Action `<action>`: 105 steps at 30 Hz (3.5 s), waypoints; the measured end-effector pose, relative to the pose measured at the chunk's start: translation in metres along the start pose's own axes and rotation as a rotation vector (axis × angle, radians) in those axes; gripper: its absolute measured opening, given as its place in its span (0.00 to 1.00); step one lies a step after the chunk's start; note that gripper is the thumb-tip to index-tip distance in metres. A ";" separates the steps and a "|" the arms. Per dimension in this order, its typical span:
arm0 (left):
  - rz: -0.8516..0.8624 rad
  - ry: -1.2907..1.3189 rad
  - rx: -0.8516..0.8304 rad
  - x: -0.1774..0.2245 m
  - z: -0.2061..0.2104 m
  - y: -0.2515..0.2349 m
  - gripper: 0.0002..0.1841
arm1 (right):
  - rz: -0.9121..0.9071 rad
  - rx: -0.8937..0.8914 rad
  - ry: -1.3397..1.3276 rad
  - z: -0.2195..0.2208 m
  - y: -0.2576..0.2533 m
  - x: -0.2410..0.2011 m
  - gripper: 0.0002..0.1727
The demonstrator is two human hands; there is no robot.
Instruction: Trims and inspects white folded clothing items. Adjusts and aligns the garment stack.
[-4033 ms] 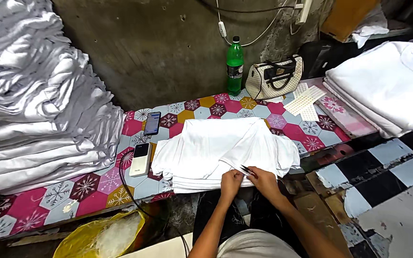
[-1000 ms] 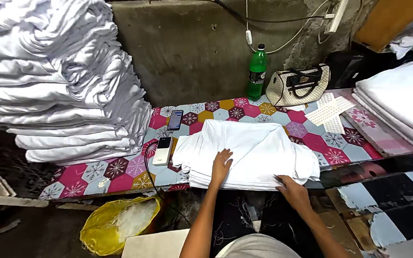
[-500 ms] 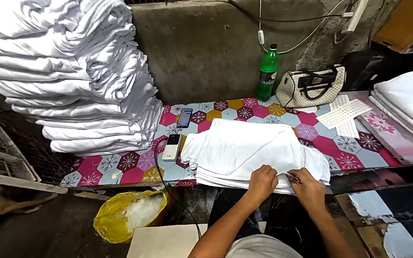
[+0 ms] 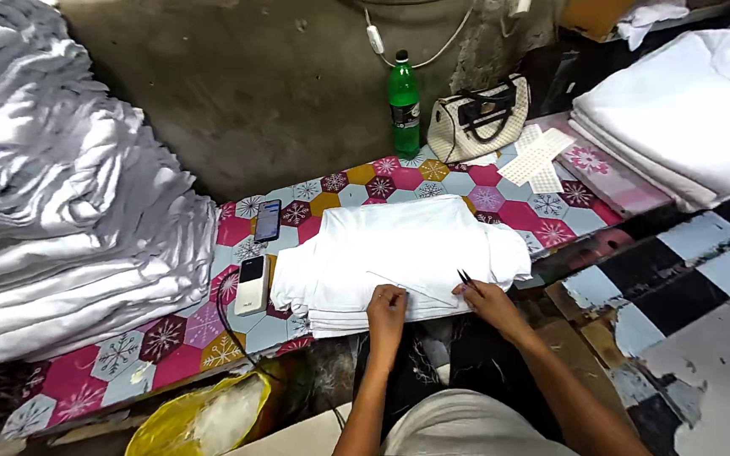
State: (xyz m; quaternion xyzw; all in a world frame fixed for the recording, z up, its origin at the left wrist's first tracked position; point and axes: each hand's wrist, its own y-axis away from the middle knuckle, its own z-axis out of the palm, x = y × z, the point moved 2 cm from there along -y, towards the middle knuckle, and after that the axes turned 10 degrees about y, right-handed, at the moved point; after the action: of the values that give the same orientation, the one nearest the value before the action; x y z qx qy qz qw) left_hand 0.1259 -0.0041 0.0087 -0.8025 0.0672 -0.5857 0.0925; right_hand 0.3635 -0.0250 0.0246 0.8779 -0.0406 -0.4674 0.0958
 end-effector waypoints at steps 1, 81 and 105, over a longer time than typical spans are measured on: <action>0.008 0.017 -0.052 0.000 0.016 0.004 0.07 | 0.032 -0.003 -0.095 0.002 -0.002 -0.001 0.19; -0.101 -0.355 -0.205 -0.029 0.054 -0.011 0.18 | 0.159 -0.150 -0.299 0.055 -0.026 -0.001 0.27; -0.297 0.026 -0.136 -0.017 0.015 -0.012 0.38 | -0.223 0.264 0.379 0.082 -0.047 0.001 0.13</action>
State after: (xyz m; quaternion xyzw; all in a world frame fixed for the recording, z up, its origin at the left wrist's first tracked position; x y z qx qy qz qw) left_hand 0.1352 0.0117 -0.0085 -0.8003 -0.0111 -0.5974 -0.0506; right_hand 0.2951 0.0097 -0.0303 0.9538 0.0148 -0.2928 -0.0658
